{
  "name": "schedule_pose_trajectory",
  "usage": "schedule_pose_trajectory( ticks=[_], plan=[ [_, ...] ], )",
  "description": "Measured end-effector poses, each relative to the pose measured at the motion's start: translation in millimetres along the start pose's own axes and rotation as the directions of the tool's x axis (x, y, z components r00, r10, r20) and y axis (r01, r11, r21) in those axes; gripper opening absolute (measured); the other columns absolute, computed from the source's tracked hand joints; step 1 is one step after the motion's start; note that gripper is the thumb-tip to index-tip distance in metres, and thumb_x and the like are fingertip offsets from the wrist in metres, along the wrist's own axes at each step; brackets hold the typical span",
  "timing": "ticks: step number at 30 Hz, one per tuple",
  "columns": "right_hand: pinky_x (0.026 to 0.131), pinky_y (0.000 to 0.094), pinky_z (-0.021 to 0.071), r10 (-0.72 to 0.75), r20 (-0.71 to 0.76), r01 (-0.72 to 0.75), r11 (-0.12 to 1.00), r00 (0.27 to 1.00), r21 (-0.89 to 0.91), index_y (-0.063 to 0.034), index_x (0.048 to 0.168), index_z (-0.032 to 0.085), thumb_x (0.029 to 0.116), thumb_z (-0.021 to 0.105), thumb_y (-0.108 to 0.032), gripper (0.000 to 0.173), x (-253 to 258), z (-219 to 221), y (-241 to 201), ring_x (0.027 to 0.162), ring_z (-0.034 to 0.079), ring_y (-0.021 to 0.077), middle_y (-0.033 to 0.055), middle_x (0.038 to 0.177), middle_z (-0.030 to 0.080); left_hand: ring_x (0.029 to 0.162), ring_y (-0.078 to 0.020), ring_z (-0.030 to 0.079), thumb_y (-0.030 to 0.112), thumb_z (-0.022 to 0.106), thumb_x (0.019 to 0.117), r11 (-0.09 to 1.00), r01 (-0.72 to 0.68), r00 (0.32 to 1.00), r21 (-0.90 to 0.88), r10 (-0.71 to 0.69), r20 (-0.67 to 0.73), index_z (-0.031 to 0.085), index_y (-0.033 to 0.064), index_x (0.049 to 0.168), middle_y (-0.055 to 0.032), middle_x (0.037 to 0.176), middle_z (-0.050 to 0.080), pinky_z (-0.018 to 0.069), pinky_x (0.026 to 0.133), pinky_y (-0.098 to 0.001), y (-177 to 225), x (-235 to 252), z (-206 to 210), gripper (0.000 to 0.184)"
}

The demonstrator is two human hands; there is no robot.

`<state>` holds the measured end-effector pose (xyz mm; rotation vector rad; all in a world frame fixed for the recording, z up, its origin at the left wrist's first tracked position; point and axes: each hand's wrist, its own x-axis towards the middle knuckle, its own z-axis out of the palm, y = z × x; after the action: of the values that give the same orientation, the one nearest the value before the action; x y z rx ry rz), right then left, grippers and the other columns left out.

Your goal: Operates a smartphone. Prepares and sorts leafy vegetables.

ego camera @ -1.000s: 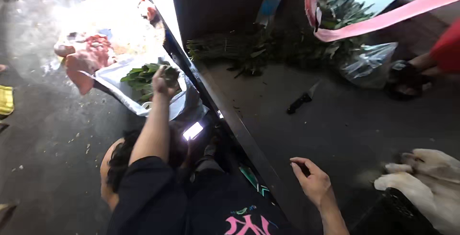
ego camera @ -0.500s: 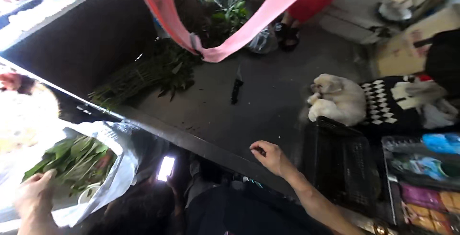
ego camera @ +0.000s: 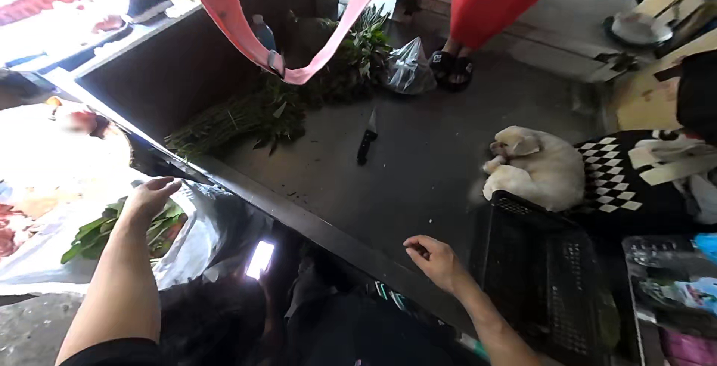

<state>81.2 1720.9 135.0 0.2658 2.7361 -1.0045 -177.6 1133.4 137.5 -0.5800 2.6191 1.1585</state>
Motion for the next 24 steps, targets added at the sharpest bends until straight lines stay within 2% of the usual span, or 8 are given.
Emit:
schedule_pose_trajectory(
  ticks=[2, 4, 8, 10, 13, 17, 21, 24],
  plan=[
    [0.089, 0.0378, 0.0581, 0.047, 0.039, -0.047, 0.999, 0.998, 0.001, -0.0028, 0.116, 0.073, 0.0998, 0.064, -0.014, 0.022, 1.9, 1.9, 20.3, 0.095, 0.071, 0.0226, 0.0147, 0.109, 0.073, 0.120, -0.0348, 0.060, 0.031, 0.060, 0.1044, 0.971, 0.015, 0.999, -0.239, -0.004, 0.046, 0.057, 0.0067, 0.139, -0.0202, 0.136, 0.060, 0.0470, 0.098, -0.0584, 31.2, -6.9, 28.0, 0.042],
    [0.093, 0.0401, 0.0570, 0.110, 0.093, -0.110, 0.994, 0.990, -0.007, -0.0026, 0.119, 0.072, 0.1009, 0.062, -0.015, 0.024, 2.9, 7.9, 32.3, 0.099, 0.071, 0.0247, 0.0159, 0.112, 0.073, 0.116, -0.0362, 0.063, 0.031, 0.061, 0.1035, 0.961, -0.007, 0.993, -0.277, 0.039, 0.107, 0.057, 0.0065, 0.138, -0.0204, 0.133, 0.062, 0.0493, 0.096, -0.0592, 53.1, -6.4, 51.2, 0.043],
    [0.094, 0.0388, 0.0574, 0.160, 0.149, -0.162, 0.987, 0.976, 0.004, -0.0048, 0.121, 0.072, 0.1008, 0.063, -0.019, 0.027, 15.3, 12.5, 35.0, 0.099, 0.072, 0.0226, 0.0138, 0.112, 0.073, 0.126, -0.0409, 0.058, 0.032, 0.063, 0.1029, 0.989, -0.135, 0.977, -0.061, 0.144, 0.158, 0.059, 0.0056, 0.139, -0.0218, 0.137, 0.061, 0.0438, 0.104, -0.0648, 94.4, 22.7, 85.6, 0.045],
    [0.094, 0.0386, 0.0570, 0.195, 0.167, -0.196, 0.981, 0.967, -0.006, -0.0049, 0.122, 0.071, 0.1013, 0.063, -0.020, 0.027, 29.7, 17.6, 37.5, 0.099, 0.072, 0.0222, 0.0138, 0.112, 0.073, 0.129, -0.0436, 0.056, 0.034, 0.064, 0.1020, 0.967, -0.231, 0.970, 0.106, 0.220, 0.101, 0.062, 0.0078, 0.137, -0.0222, 0.135, 0.063, 0.0391, 0.107, -0.0698, 107.5, 51.3, 98.1, 0.044],
    [0.097, 0.0407, 0.0554, 0.325, 0.159, -0.323, 0.946, 0.932, -0.036, -0.0063, 0.123, 0.071, 0.1021, 0.062, -0.021, 0.027, 64.5, 16.3, 40.0, 0.103, 0.071, 0.0230, 0.0134, 0.112, 0.073, 0.131, -0.0475, 0.054, 0.028, 0.065, 0.1001, 0.920, -0.308, 0.943, 0.241, 0.329, -0.049, 0.065, 0.0075, 0.133, -0.0252, 0.136, 0.060, 0.0396, 0.107, -0.0706, 120.4, 90.8, 117.7, 0.039],
    [0.099, 0.0452, 0.0538, 0.426, 0.139, -0.423, 0.905, 0.894, -0.053, -0.0057, 0.125, 0.069, 0.1022, 0.063, -0.021, 0.029, 130.3, 8.6, 38.4, 0.106, 0.070, 0.0263, 0.0153, 0.115, 0.072, 0.138, -0.0500, 0.043, 0.020, 0.069, 0.0936, 0.884, -0.331, 0.875, 0.331, 0.419, -0.243, 0.056, 0.0056, 0.140, -0.0267, 0.150, 0.046, 0.0381, 0.109, -0.0692, 109.3, 119.7, 124.8, 0.051],
    [0.101, 0.0479, 0.0521, 0.474, 0.092, -0.478, 0.877, 0.876, 0.034, -0.0030, 0.134, 0.062, 0.1022, 0.064, -0.026, 0.039, 195.8, 3.2, 21.1, 0.109, 0.067, 0.0297, 0.0193, 0.120, 0.068, 0.150, -0.0525, 0.021, 0.035, 0.085, 0.0804, 0.816, -0.214, 0.895, 0.536, 0.384, -0.228, 0.034, 0.0138, 0.160, -0.0274, 0.165, 0.022, 0.0154, 0.116, -0.0759, 90.0, 151.2, 108.2, 0.097],
    [0.107, 0.0487, 0.0491, 0.471, 0.050, -0.473, 0.880, 0.881, 0.036, -0.0024, 0.144, 0.052, 0.1006, 0.066, -0.037, 0.057, 241.8, 9.5, -6.8, 0.121, 0.064, 0.0312, 0.0200, 0.129, 0.065, 0.150, -0.0507, 0.024, 0.037, 0.087, 0.0791, 0.776, -0.171, 0.933, 0.607, 0.326, -0.153, 0.040, 0.0028, 0.154, -0.0311, 0.161, 0.029, 0.0142, 0.118, -0.0739, 77.5, 165.1, 91.1, 0.095]
  ],
)
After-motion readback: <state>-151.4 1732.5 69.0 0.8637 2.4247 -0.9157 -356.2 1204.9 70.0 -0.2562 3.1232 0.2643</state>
